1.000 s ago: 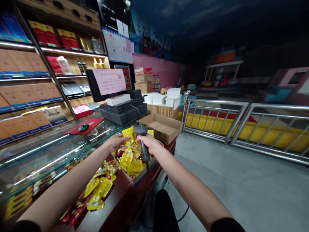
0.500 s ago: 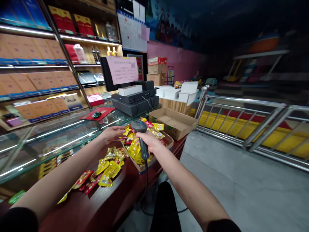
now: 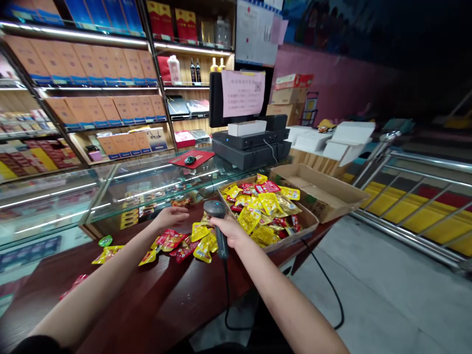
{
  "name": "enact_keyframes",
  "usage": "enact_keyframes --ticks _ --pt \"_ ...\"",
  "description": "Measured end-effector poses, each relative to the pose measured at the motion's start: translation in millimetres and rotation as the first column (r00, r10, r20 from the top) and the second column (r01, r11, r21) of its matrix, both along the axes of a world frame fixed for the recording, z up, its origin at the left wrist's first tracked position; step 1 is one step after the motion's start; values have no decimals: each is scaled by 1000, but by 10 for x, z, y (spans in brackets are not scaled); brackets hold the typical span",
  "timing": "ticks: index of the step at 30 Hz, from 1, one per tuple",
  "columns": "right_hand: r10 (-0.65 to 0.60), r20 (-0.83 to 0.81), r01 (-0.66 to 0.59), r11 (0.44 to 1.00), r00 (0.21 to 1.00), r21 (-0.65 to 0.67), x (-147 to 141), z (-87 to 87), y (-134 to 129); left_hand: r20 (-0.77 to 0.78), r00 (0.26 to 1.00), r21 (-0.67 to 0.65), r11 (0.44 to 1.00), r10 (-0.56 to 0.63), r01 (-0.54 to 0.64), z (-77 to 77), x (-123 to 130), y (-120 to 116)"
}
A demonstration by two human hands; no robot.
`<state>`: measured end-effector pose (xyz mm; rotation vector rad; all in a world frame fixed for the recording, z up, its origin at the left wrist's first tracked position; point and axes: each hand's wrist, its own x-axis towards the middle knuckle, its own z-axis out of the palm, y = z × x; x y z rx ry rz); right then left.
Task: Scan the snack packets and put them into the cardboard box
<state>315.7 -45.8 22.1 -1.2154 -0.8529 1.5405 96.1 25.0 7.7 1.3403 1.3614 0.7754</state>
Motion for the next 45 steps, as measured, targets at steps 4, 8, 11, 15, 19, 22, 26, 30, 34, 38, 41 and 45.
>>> enact_keyframes --ticks 4,8,11,15,19,22,26,30,34,38,41,45 --pt "-10 47 11 999 999 -32 -42 -164 44 -243 970 157 988 32 7 -279 36 28" --pt "-14 30 16 999 999 -49 -82 -241 30 -259 966 178 984 16 31 -484 165 71" --pt "-22 -17 20 997 1000 -81 -121 -261 -18 -186 983 135 990 -6 31 -561 233 93" --pt "6 -98 -15 996 995 -89 -146 -304 -61 -61 997 57 997 -41 45 -529 239 89" --pt "-25 -76 21 999 997 -50 -140 -317 -28 30 994 -6 994 -107 107 -373 144 76" --pt "-44 39 42 998 998 38 -126 -238 8 33 983 -15 983 -180 180 -228 65 85" --pt "110 11 -110 990 994 86 -127 -102 7 87 964 4 968 -252 253 -74 89 104" --pt "128 -60 -124 990 990 72 -147 -69 -49 209 964 13 987 -161 162 8 187 82" --pt "-24 -184 30 999 983 30 -141 -96 -123 343 939 -210 972 -27 105 37 187 -3" --pt "-191 -273 208 978 943 31 -156 -135 -203 493 869 -378 895 -22 237 -39 202 -75" --pt "-213 -263 241 967 941 78 -196 -185 -291 555 830 -340 927 63 157 -105 293 -75" --pt "-170 -81 180 976 982 124 -223 -240 -462 528 846 -342 931 79 127 -35 406 -34"
